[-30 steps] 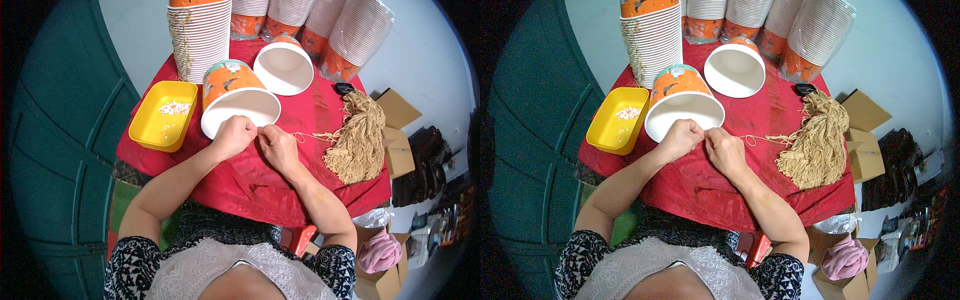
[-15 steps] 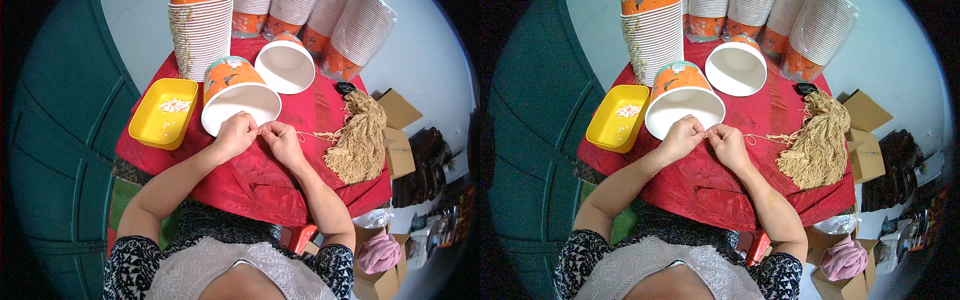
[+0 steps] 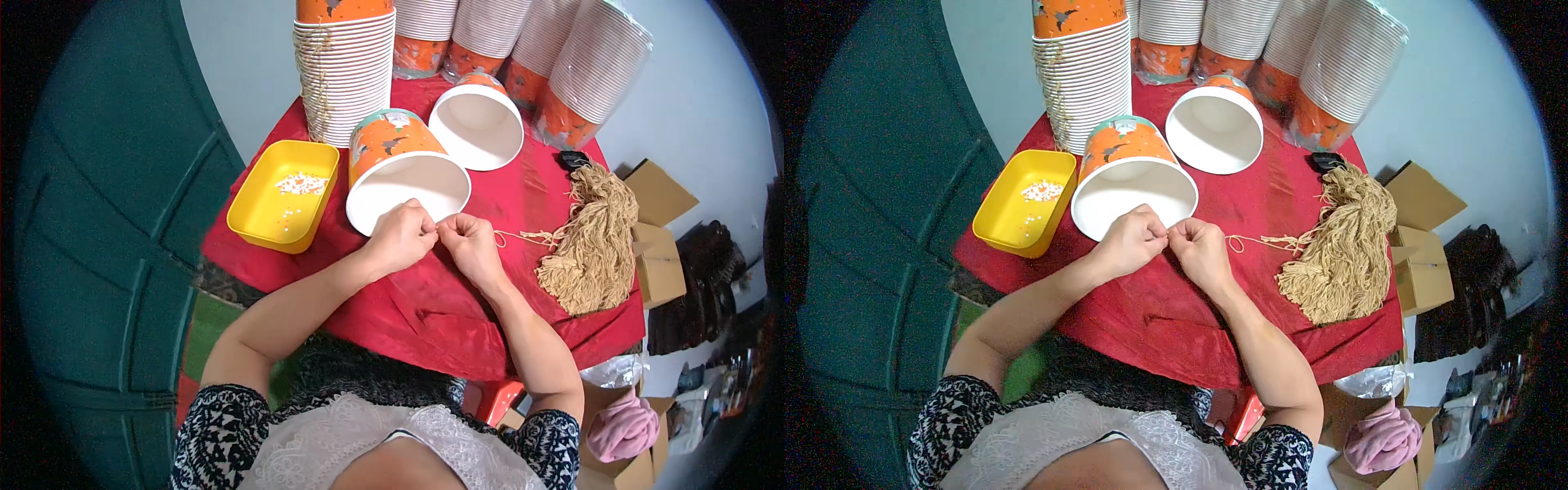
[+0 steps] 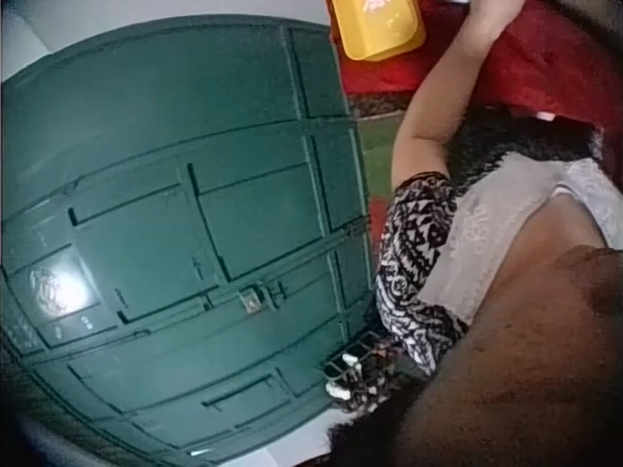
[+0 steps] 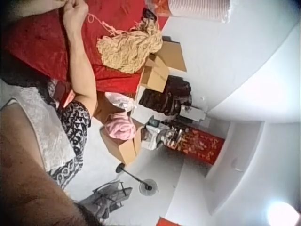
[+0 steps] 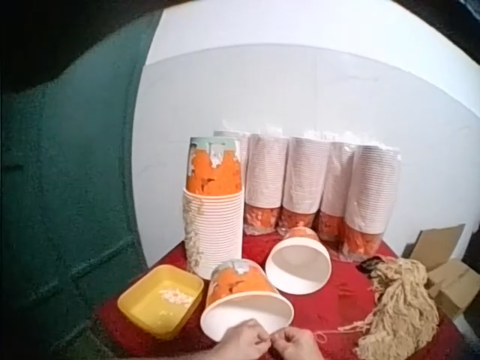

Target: Threading a thin string through pre-punched holes in paper bowls to assemble them.

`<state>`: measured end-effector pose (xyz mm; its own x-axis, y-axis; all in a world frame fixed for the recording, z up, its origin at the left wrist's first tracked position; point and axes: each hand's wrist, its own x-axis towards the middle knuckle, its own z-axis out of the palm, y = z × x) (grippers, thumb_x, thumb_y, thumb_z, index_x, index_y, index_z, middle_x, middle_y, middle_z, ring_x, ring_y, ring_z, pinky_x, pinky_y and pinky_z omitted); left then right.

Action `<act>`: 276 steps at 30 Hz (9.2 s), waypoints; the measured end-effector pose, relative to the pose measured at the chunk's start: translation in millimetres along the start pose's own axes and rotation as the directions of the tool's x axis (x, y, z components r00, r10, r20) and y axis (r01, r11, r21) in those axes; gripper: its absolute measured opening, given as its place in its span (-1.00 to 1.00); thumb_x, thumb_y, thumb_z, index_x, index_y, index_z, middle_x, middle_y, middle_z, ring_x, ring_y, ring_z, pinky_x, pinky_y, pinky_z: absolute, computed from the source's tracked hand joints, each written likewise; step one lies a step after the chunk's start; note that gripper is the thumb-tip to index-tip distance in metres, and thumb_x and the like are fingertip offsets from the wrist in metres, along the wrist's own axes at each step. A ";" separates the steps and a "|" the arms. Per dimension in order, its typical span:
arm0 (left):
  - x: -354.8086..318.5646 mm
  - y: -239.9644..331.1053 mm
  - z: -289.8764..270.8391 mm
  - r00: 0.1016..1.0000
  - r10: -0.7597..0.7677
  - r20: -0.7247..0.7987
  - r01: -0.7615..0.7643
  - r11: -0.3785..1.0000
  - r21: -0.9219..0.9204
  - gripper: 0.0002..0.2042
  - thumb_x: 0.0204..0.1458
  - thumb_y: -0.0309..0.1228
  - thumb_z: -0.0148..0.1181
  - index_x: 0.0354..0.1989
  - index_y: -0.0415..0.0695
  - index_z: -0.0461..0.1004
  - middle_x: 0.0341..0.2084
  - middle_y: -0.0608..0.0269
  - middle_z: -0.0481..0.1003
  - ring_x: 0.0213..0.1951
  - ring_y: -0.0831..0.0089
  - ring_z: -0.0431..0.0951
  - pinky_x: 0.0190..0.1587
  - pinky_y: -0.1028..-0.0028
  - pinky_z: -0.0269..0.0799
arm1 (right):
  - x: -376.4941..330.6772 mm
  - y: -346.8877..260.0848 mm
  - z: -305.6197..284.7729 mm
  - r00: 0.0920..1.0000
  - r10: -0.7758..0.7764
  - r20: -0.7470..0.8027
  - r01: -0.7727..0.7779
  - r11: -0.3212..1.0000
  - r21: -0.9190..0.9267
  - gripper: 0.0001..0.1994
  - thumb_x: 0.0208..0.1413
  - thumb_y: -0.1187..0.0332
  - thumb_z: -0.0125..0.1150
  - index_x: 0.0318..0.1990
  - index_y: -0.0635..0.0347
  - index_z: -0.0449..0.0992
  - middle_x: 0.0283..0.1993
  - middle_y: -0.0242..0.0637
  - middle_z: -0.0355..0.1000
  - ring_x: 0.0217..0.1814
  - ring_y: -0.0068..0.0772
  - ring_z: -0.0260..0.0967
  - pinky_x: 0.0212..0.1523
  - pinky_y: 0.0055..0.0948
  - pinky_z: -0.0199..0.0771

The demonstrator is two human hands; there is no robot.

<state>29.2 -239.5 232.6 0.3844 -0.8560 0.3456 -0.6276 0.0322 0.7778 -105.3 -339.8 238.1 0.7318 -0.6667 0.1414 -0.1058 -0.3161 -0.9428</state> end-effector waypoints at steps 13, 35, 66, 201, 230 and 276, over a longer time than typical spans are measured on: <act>5.0 -10.1 -2.2 0.999 0.005 -0.054 -0.002 0.999 0.041 -0.94 -0.08 -0.53 0.17 -0.54 -0.23 0.50 -0.46 0.03 0.52 -0.38 0.04 0.56 -0.28 0.22 0.49 | -0.9 -9.4 -8.9 0.997 -0.082 -0.010 0.078 0.969 -0.233 -0.82 0.11 0.41 0.17 -0.40 0.40 0.54 -0.53 0.03 0.47 -0.50 -0.31 0.46 -0.40 -0.28 0.43; 3.8 20.4 -11.0 0.956 -0.294 0.017 0.292 0.954 0.067 -0.87 -0.07 -0.45 0.20 -0.57 -0.23 0.49 -0.68 -0.04 0.51 -0.60 0.13 0.59 -0.38 0.22 0.52 | -4.3 -16.3 -16.8 0.996 -0.091 -0.014 0.077 0.903 -0.423 -0.81 0.04 0.39 0.17 -0.37 0.40 0.57 -0.43 0.17 0.50 -0.37 0.10 0.54 -0.29 -0.09 0.50; -43.4 160.2 -151.6 0.799 0.516 0.310 -0.597 0.615 0.515 -0.31 -0.19 -0.81 0.05 0.23 -0.05 0.34 0.33 -0.17 0.08 0.30 -0.16 0.17 0.30 0.08 0.20 | 1.2 -25.1 -76.2 0.906 -0.059 0.418 -0.031 0.978 0.206 -0.81 0.09 0.46 0.13 -0.27 0.36 0.64 -0.37 -0.47 0.55 -0.35 -0.66 0.42 -0.27 -0.58 0.44; -12.6 131.0 -110.6 0.916 0.184 0.355 -0.251 0.956 0.153 -0.85 0.10 -0.47 0.10 -0.28 -0.28 0.55 -0.41 0.01 0.59 -0.27 0.13 0.60 -0.05 0.25 0.47 | -100.7 -66.3 27.2 0.635 -0.418 -0.649 0.467 0.878 -0.108 -0.88 -0.04 0.61 0.27 -0.46 0.30 0.41 -0.18 -0.15 0.31 -0.07 -0.25 0.27 -0.05 -0.36 0.30; 21.8 116.4 -97.2 0.722 0.106 0.684 -0.149 0.989 0.004 -0.74 0.01 -0.50 0.11 -0.15 -0.34 0.58 -0.37 0.08 0.62 -0.29 0.38 0.60 -0.16 0.43 0.49 | -90.7 -67.8 30.3 0.687 -0.429 -0.587 0.422 0.893 -0.159 -0.86 -0.07 0.62 0.28 -0.50 0.28 0.40 -0.28 -0.17 0.37 -0.17 -0.23 0.30 -0.14 -0.33 0.31; 13.9 113.0 -92.6 0.817 0.075 0.572 0.282 0.813 -0.509 -0.93 -0.03 -0.59 0.10 -0.50 -0.30 0.49 -0.49 0.11 0.57 -0.59 0.65 0.39 -0.52 0.63 0.30 | -92.8 -88.4 -4.4 0.775 -0.587 -0.236 0.415 0.752 -0.512 -0.91 0.02 0.50 0.30 -0.40 0.21 0.47 -0.42 -0.23 0.42 -0.34 -0.16 0.30 -0.26 -0.23 0.22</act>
<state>26.3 -199.9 373.9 -0.1203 -0.9919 0.0400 -0.0574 0.0472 0.9972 -166.8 -253.0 309.6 0.4702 -0.4899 0.7341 -0.1208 -0.8597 -0.4963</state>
